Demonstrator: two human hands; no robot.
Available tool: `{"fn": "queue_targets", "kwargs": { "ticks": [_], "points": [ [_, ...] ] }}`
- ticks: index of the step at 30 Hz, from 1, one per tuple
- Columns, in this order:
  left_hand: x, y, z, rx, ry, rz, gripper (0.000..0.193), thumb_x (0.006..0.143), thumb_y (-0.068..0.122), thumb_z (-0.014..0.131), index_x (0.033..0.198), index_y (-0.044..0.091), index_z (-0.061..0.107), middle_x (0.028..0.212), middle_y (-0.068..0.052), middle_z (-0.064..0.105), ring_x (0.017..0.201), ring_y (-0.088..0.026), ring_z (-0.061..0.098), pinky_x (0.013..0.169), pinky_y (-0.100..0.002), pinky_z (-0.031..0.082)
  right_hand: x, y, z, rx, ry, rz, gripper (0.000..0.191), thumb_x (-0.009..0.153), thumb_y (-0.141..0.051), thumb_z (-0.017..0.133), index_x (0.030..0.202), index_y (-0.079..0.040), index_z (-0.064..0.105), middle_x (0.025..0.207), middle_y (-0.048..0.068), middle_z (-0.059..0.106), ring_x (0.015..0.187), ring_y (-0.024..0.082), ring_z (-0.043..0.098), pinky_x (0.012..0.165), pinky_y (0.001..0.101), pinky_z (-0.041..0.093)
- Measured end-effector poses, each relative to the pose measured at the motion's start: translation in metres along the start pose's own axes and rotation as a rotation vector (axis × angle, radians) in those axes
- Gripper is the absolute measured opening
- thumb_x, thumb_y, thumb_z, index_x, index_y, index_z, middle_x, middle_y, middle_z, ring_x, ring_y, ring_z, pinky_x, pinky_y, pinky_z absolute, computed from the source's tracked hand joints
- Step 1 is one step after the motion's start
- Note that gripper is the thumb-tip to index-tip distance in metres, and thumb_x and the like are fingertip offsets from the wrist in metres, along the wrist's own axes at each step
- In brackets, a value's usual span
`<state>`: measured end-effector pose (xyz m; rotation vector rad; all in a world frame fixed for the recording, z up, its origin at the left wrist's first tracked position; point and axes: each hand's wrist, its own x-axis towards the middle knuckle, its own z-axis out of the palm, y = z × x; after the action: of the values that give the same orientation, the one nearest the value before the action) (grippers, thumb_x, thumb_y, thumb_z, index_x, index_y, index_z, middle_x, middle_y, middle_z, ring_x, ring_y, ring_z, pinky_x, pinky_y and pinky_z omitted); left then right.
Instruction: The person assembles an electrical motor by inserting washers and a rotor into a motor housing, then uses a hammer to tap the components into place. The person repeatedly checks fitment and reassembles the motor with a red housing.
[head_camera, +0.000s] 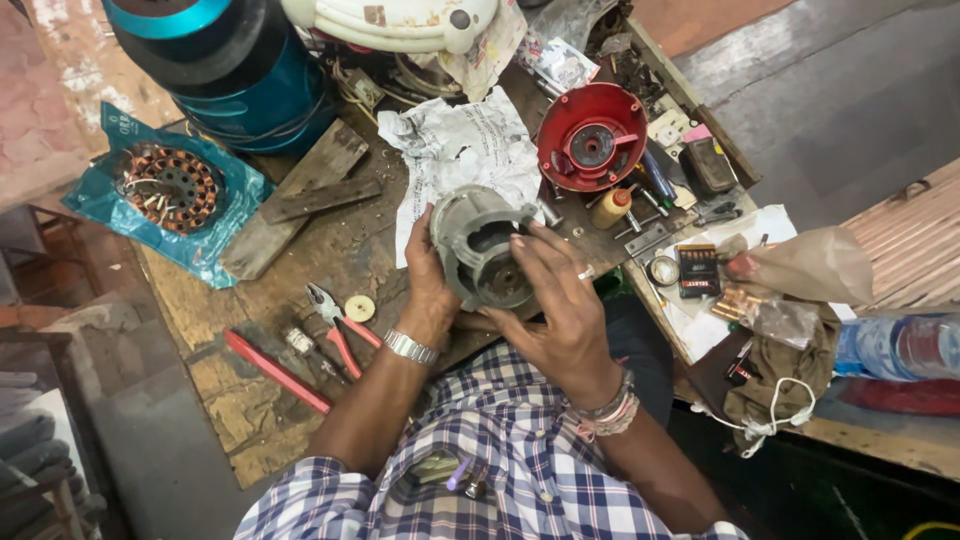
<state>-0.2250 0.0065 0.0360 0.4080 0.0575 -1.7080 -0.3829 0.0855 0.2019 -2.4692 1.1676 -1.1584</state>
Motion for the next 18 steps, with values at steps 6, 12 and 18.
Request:
{"fn": "queue_targets", "kwargs": {
  "ticks": [6,12,18],
  "points": [
    [-0.0063,0.0084,0.0024,-0.024,-0.021,-0.068,0.055,0.1,0.047,0.05,0.126,0.0,0.066,0.121,-0.019,0.071,0.11,-0.034,0.069,0.101,-0.048,0.055,0.0074,0.0035,0.0001,0.06,-0.091,-0.064,0.081,0.074,-0.013,0.091,0.144,0.0,0.052,0.138,0.021,0.06,0.138,0.041,0.055,0.113,0.0473,0.051],
    [-0.0087,0.0097,0.0034,-0.016,-0.026,-0.056,0.057,0.102,0.046,0.049,0.13,-0.001,0.065,0.124,-0.02,0.07,0.112,-0.034,0.069,0.102,-0.048,0.056,0.0087,0.003,0.0003,0.047,-0.099,-0.064,0.088,0.073,-0.015,0.092,0.148,0.001,0.047,0.139,0.021,0.059,0.138,0.04,0.055,0.112,0.0467,0.051],
    [-0.0102,0.0103,0.0039,0.023,-0.031,-0.087,0.061,0.103,0.049,0.047,0.13,-0.003,0.064,0.122,-0.022,0.07,0.107,-0.034,0.071,0.098,-0.046,0.058,0.0077,0.0069,0.0007,0.042,-0.142,-0.102,0.09,0.073,-0.015,0.092,0.149,0.0,0.045,0.142,0.021,0.058,0.139,0.04,0.053,0.115,0.0481,0.048]
  ]
}}
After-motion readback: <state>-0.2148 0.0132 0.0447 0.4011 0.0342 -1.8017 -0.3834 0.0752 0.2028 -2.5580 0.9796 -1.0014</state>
